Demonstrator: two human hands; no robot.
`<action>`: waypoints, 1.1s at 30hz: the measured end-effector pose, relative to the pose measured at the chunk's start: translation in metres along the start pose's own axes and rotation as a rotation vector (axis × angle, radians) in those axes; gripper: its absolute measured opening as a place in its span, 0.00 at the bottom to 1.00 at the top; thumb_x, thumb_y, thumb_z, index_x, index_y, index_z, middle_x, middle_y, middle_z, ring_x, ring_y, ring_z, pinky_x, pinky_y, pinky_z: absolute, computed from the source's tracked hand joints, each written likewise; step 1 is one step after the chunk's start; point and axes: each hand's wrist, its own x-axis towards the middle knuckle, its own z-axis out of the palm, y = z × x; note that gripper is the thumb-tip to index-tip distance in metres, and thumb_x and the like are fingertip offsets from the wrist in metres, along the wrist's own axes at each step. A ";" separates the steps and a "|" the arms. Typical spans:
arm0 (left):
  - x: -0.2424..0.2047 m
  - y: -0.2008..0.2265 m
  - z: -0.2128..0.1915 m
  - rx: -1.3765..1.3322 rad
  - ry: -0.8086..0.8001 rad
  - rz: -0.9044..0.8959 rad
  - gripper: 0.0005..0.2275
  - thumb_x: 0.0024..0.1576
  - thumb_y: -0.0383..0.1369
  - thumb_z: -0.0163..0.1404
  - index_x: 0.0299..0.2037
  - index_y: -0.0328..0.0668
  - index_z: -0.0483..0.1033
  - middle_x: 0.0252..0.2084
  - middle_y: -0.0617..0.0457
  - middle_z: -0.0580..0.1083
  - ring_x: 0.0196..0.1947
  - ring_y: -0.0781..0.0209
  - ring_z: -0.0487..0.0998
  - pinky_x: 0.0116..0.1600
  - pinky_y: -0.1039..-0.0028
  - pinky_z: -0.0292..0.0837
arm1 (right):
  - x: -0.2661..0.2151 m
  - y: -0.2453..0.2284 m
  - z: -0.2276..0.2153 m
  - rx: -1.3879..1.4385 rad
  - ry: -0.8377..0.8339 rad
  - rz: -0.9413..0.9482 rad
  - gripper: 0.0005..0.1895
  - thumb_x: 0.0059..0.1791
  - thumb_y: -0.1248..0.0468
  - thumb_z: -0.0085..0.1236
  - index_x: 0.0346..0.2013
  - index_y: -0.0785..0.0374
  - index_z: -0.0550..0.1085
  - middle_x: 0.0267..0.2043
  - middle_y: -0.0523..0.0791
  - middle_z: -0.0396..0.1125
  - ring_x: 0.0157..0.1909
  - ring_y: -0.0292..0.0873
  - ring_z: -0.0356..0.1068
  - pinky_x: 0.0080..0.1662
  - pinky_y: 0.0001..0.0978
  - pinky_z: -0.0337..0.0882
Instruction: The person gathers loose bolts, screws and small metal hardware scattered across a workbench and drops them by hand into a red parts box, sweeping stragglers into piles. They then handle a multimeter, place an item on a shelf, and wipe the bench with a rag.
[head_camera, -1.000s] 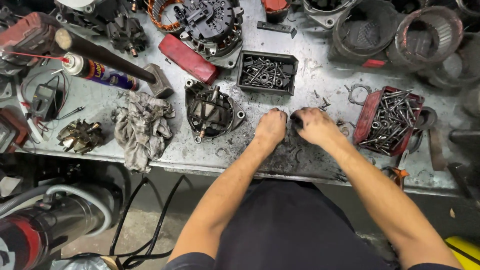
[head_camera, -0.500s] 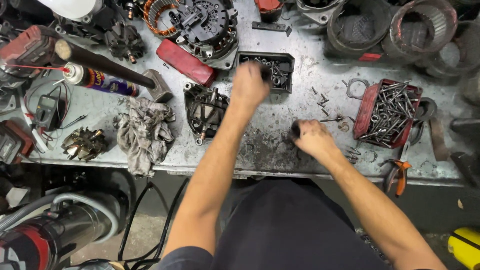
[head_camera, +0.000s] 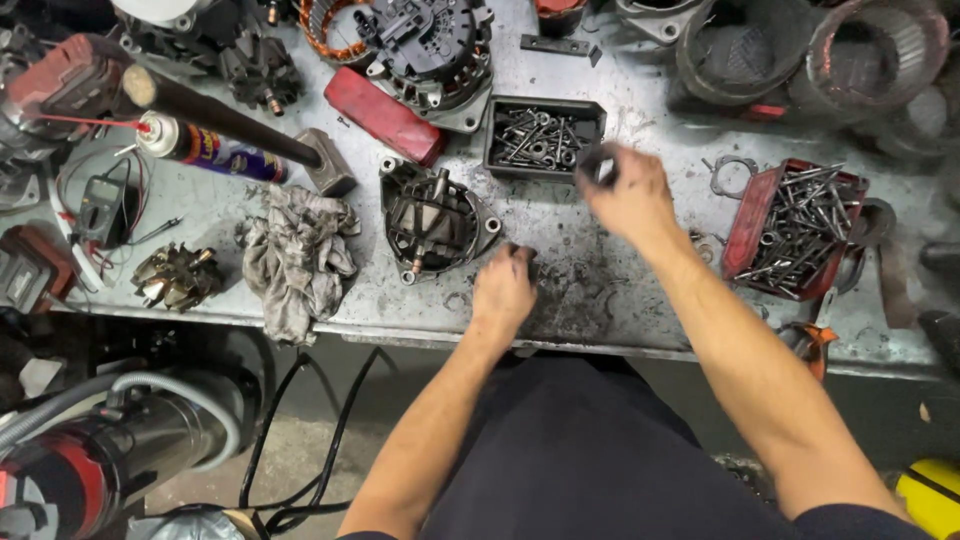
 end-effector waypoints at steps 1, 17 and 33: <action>-0.003 -0.002 0.008 0.042 -0.049 -0.025 0.18 0.51 0.31 0.55 0.54 0.51 0.77 0.52 0.45 0.74 0.45 0.38 0.82 0.48 0.51 0.81 | 0.010 -0.012 -0.012 0.037 0.072 0.017 0.19 0.43 0.50 0.72 0.44 0.53 0.79 0.38 0.45 0.76 0.44 0.53 0.77 0.48 0.48 0.77; 0.012 -0.010 0.010 0.013 0.048 -0.096 0.11 0.56 0.26 0.43 0.42 0.42 0.79 0.36 0.44 0.76 0.35 0.38 0.84 0.39 0.55 0.82 | 0.030 -0.009 0.025 -0.224 0.309 -0.338 0.26 0.47 0.48 0.70 0.55 0.54 0.76 0.41 0.44 0.73 0.46 0.48 0.76 0.49 0.42 0.76; 0.074 0.039 -0.113 -0.309 0.650 0.185 0.08 0.55 0.30 0.56 0.43 0.39 0.78 0.34 0.39 0.80 0.36 0.35 0.83 0.42 0.51 0.80 | -0.088 0.020 0.067 -0.350 -0.386 -0.119 0.16 0.45 0.55 0.49 0.45 0.47 0.76 0.42 0.38 0.69 0.44 0.46 0.76 0.39 0.43 0.77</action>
